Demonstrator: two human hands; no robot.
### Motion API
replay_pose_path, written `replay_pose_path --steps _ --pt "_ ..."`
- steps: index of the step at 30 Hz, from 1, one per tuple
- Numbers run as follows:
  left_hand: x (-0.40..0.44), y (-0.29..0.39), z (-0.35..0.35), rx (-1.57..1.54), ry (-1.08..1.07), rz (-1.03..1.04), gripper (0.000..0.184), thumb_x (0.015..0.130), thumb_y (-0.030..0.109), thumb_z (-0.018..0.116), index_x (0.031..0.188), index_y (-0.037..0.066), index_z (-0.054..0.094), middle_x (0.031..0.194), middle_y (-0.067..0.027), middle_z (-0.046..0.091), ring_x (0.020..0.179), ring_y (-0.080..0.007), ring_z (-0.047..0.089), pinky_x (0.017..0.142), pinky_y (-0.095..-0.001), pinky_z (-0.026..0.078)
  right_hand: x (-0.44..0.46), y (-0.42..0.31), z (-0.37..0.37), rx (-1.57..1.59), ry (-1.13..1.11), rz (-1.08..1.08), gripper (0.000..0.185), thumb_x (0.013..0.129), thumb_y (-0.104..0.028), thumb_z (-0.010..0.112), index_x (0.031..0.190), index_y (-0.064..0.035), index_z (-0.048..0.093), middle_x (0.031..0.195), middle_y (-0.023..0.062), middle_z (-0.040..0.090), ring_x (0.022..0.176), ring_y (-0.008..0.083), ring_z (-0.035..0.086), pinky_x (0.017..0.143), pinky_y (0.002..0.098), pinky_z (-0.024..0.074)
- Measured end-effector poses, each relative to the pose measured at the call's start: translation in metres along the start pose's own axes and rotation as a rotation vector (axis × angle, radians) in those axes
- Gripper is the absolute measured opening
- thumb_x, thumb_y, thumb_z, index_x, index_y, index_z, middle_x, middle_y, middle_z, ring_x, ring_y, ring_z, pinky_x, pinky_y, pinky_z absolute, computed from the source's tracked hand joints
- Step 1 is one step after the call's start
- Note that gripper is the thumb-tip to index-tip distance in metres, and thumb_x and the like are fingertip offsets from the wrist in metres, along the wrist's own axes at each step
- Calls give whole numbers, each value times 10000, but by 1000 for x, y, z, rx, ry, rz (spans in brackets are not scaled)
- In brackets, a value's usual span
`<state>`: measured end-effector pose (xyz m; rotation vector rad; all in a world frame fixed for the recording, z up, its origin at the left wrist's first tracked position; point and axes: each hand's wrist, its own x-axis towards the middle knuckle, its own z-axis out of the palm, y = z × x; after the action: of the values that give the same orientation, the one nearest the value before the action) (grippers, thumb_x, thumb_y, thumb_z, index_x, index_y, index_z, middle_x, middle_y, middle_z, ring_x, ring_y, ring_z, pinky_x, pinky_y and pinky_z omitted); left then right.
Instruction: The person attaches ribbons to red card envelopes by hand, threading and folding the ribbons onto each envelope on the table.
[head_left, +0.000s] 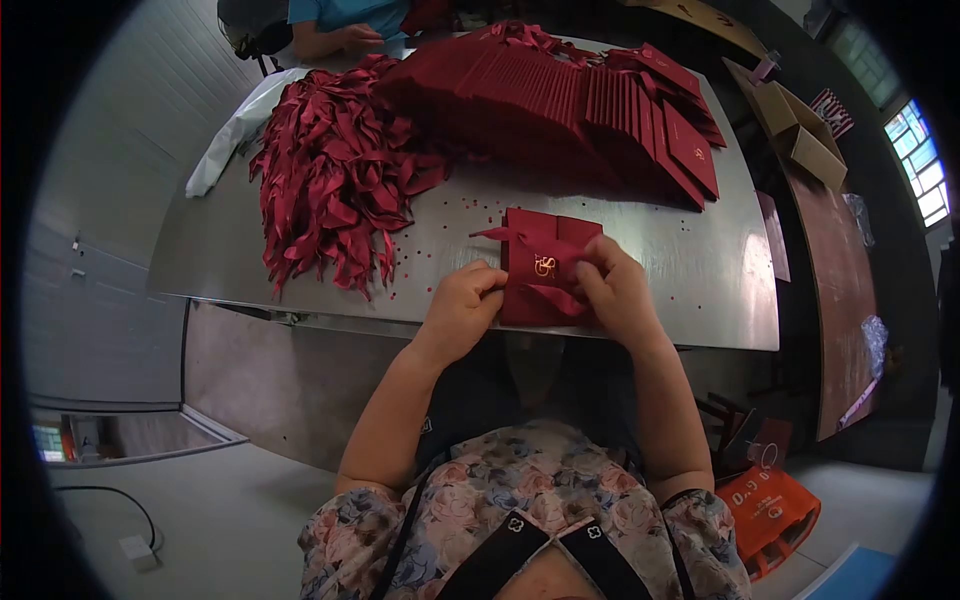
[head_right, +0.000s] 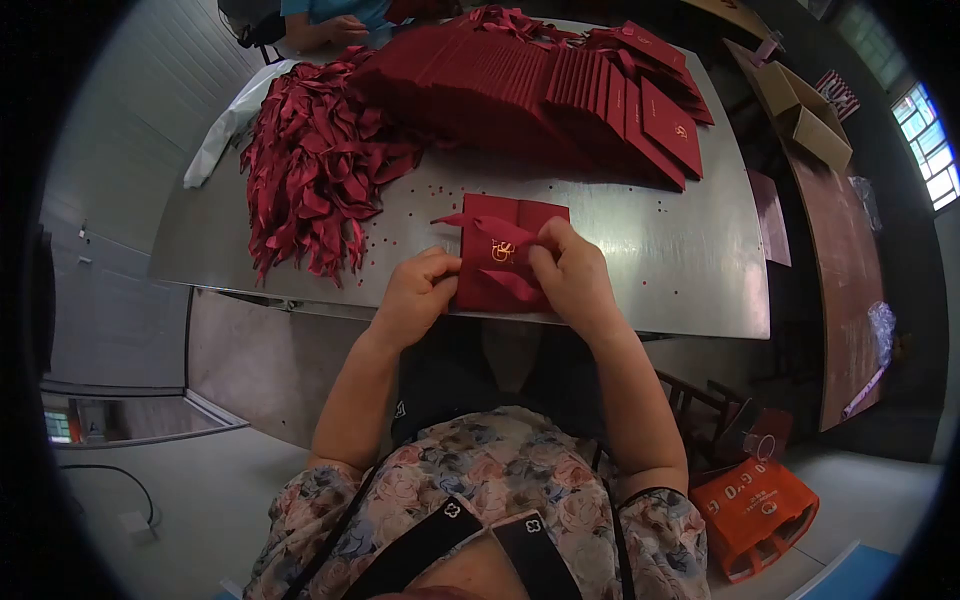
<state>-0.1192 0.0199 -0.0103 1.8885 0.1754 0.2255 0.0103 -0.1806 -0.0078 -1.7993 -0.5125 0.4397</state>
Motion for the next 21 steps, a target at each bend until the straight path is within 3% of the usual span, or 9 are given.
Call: replay_pose_path --steps 1,3,4,6,10,12,13,15,21 --pt "0 -3 -1 149 13 88 183 836 -21 614 1008 -34 675 862 -130 605 749 -269 619 671 -354 485 5 -3 1 4 1 0 169 890 -138 696 959 -19 596 856 117 652 781 198 660 699 339 522" --pt "-1 -3 -1 167 7 89 178 825 -11 627 995 -30 674 862 -148 605 780 -312 613 698 -377 486 13 -11 4 750 -138 151 182 911 -103 666 1042 -57 548 860 65 634 793 148 634 716 314 527" --pt "-1 -2 -2 180 4 90 175 814 0 639 983 -26 673 862 -165 604 812 -355 607 725 -400 487 15 -10 7 752 -139 149 182 911 -103 666 1042 -57 548 860 65 634 793 148 634 716 314 527" --pt "0 -4 -4 204 9 116 161 810 2 644 966 -26 670 857 -163 606 810 -354 610 722 -403 487 21 -4 13 929 -209 162 200 933 -102 642 1098 -91 529 851 21 623 762 131 612 742 300 528" --pt "-1 -2 -12 255 -19 204 107 804 11 643 905 -25 646 853 -166 597 823 -370 603 728 -421 487 25 13 12 1163 -188 181 207 938 -111 642 1117 -98 540 857 22 622 795 134 605 754 282 509" --pt "2 -5 -15 307 -44 243 94 806 17 637 892 -24 633 857 -171 589 829 -376 600 731 -430 485 26 23 9 1428 -322 133 259 942 -97 638 1177 -104 532 977 42 641 925 164 629 843 321 533" --pt "3 -5 -16 361 -66 279 84 809 22 630 879 -22 620 860 -177 582 836 -381 597 733 -438 483 22 11 10 1429 -317 133 259 942 -97 638 1177 -104 532 977 42 641 925 164 629 843 321 533" --pt "4 -4 -18 382 -96 279 86 812 29 626 880 -22 609 868 -182 576 843 -387 594 737 -447 480 15 -11 15 1270 -61 237 302 957 -92 629 1242 -106 529 1012 35 617 858 112 613 797 296 530" --pt "10 -3 -23 430 -171 293 100 818 40 623 886 -18 580 884 -193 567 855 -408 582 743 -466 475 17 -1 13 1231 -199 188 369 969 -67 600 1310 -146 481 1028 37 602 871 122 622 830 310 540"
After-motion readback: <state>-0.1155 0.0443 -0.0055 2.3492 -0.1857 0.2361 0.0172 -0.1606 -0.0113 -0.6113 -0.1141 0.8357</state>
